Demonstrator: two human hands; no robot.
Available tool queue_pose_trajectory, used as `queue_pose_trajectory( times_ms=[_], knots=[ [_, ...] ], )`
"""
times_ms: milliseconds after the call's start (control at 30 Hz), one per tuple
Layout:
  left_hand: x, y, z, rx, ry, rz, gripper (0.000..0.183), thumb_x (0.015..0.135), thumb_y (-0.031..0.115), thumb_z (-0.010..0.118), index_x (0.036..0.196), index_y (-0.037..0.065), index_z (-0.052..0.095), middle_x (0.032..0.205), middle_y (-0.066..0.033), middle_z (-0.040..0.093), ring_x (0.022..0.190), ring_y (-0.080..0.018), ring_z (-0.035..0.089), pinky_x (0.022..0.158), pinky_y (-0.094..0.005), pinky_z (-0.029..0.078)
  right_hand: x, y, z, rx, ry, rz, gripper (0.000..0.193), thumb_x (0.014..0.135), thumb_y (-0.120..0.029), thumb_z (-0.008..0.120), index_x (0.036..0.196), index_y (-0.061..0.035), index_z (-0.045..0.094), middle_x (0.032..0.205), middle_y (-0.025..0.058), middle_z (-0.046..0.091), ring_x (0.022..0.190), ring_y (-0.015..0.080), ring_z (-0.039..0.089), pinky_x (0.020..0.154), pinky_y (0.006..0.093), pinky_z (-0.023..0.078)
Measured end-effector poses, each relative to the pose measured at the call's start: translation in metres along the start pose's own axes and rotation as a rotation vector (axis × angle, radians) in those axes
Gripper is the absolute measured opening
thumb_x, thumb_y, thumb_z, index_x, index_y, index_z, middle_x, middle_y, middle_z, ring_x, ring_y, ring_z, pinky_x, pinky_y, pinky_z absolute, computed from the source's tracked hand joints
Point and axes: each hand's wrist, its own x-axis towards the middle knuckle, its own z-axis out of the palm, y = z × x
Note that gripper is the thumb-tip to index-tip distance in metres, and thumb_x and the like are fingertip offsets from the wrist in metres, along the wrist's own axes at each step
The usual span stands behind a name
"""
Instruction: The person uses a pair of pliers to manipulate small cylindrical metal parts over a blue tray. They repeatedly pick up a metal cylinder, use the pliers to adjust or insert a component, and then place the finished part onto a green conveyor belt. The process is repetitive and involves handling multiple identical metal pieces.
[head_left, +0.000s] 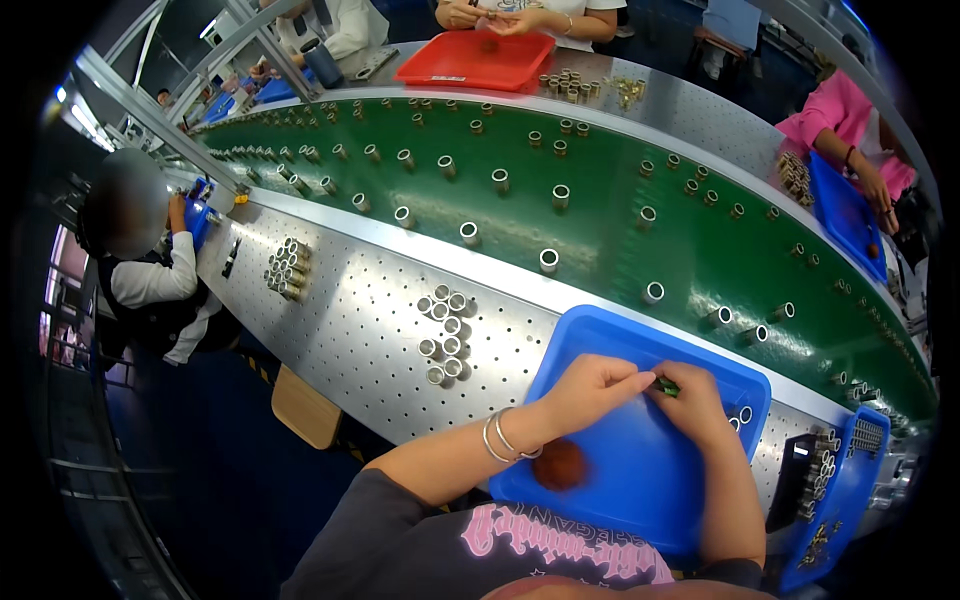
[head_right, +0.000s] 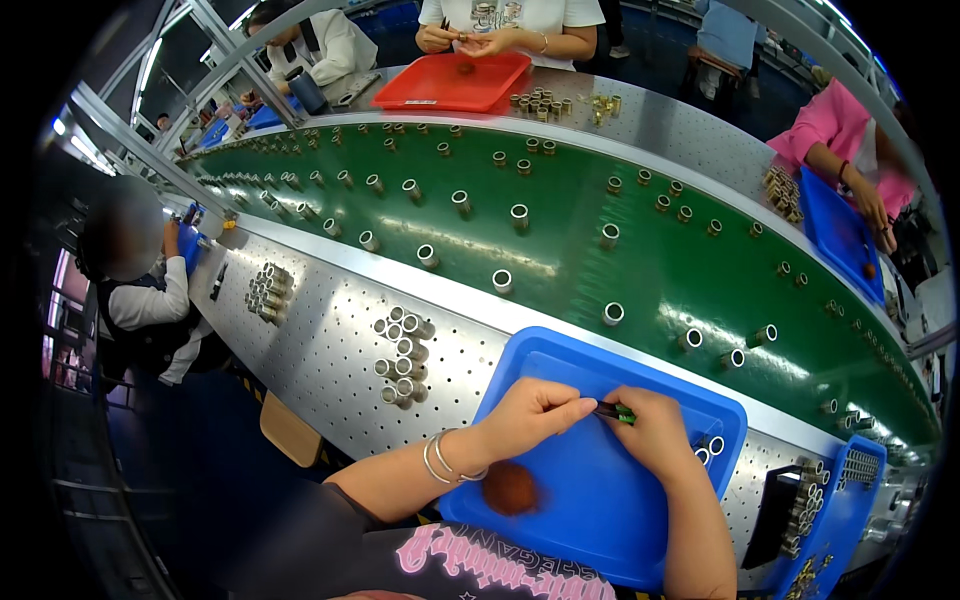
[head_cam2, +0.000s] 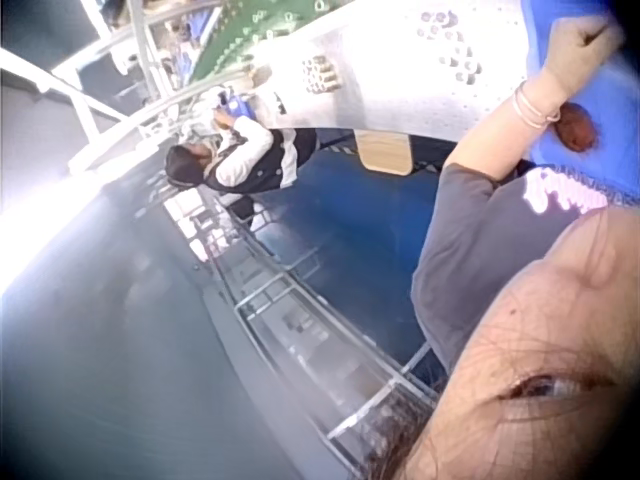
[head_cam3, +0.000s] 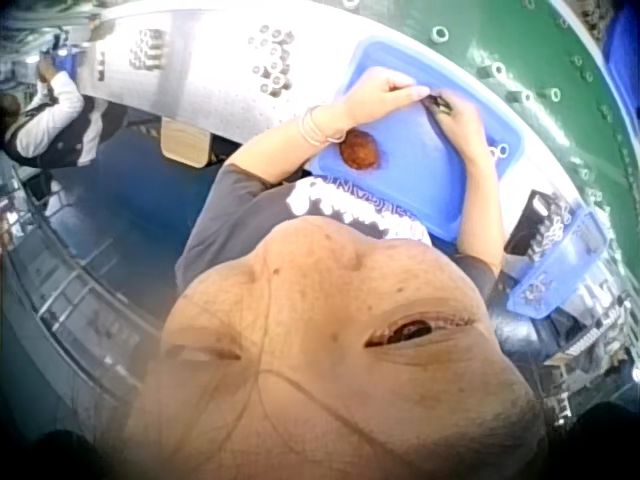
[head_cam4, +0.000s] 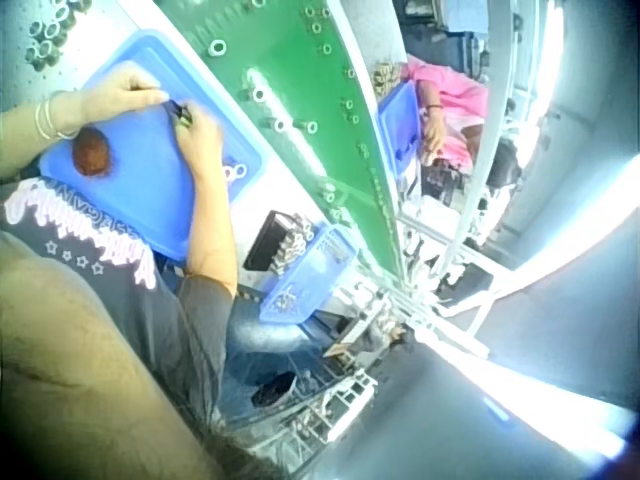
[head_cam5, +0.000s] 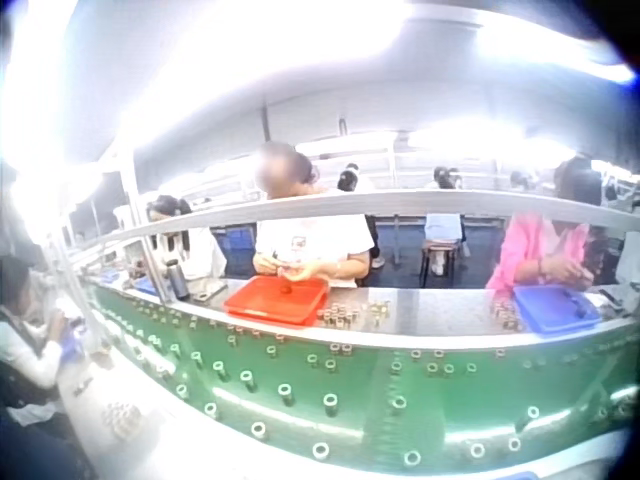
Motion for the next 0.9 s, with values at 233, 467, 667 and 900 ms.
queue_pose_trajectory(
  times_ms=[233,467,667,900],
  knots=[
    [0.0018,-0.0036,-0.0017,-0.016,-0.009,-0.006,0.041,0.091,0.020,0.054,0.054,0.005,0.043,0.052,0.0055,0.038,0.052,-0.0015,0.032,0.044,-0.0216,0.027,0.0006,0.0012,-0.0002,-0.020,0.005,-0.011,0.015,0.068,-0.005,0.065,0.083,-0.0056,0.063,0.076,0.0109,0.063,0.070,0.0280,0.062,0.061,0.0339,0.047],
    [-0.0008,0.0023,0.0009,-0.012,0.005,0.019,0.042,0.091,0.021,0.055,0.055,0.005,0.040,0.053,0.0063,0.032,0.053,-0.0020,0.028,0.044,-0.0233,0.024,-0.0014,0.0032,0.0015,-0.019,0.014,-0.014,0.015,0.068,-0.005,0.065,0.082,-0.0052,0.062,0.075,0.0103,0.062,0.070,0.0280,0.061,0.060,0.0335,0.047],
    [0.0002,-0.0028,-0.0004,0.029,-0.002,0.014,0.043,0.091,0.021,0.055,0.055,0.004,0.039,0.053,0.0063,0.029,0.053,-0.0023,0.026,0.044,-0.0241,0.023,0.0008,0.0053,0.0013,-0.011,-0.007,-0.019,0.016,0.068,-0.004,0.064,0.084,-0.0053,0.062,0.075,0.0105,0.062,0.069,0.0283,0.061,0.060,0.0341,0.047],
    [0.0010,-0.0001,-0.0005,0.020,0.001,0.017,0.044,0.091,0.021,0.056,0.054,0.004,0.038,0.052,0.0061,0.028,0.053,-0.0024,0.026,0.043,-0.0244,0.022,0.0008,0.0048,0.0015,-0.017,0.000,-0.009,0.017,0.068,-0.003,0.063,0.084,-0.0057,0.062,0.076,0.0108,0.062,0.070,0.0283,0.061,0.061,0.0339,0.047]
  ],
)
